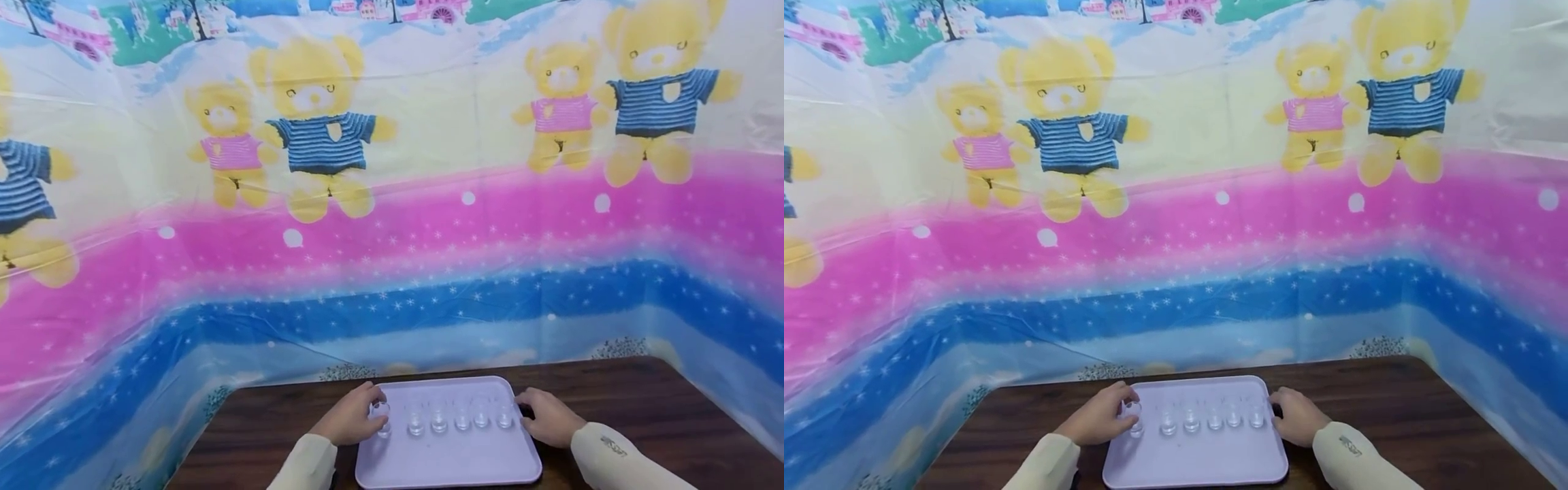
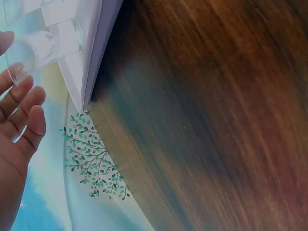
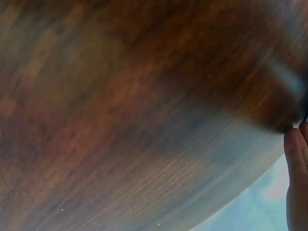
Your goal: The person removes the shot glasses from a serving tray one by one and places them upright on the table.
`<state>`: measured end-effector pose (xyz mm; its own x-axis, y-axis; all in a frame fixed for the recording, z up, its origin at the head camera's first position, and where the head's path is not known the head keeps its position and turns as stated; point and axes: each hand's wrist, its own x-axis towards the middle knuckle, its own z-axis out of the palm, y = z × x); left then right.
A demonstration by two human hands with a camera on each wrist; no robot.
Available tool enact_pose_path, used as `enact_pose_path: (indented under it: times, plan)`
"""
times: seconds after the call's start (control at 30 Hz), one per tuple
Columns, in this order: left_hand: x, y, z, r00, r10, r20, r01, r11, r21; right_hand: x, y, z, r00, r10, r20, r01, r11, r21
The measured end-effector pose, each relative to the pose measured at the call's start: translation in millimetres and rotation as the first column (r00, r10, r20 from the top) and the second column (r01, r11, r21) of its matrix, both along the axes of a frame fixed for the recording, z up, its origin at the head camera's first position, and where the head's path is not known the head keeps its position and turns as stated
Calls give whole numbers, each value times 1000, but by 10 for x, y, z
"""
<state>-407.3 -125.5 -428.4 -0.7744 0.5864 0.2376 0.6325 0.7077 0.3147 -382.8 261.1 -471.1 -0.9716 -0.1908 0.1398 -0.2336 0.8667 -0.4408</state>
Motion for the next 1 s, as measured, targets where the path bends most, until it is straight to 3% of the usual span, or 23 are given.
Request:
enact_pose_path:
  times: [0.13,0.33,0.47,0.6,1.0]
  plan:
    - [-53,-10,22,999,31,16,-31,999,8,16,23,-2,1000,3,-5,-3,1000,-10]
    - [-182,-131,43,987,161,-7,-160,984,80,25,40,-42,1000,17,17,-17,1000,-4]
    - [-257,-278,15,961,274,-21,-270,955,119,47,19,-50,999,24,22,-24,1000,-20]
    - [-317,-366,-58,935,354,-19,-351,930,106,46,14,-66,999,28,35,-28,999,-21]
    - [-471,-346,-126,933,360,27,-361,927,104,69,26,-27,998,16,60,-16,1000,-7]
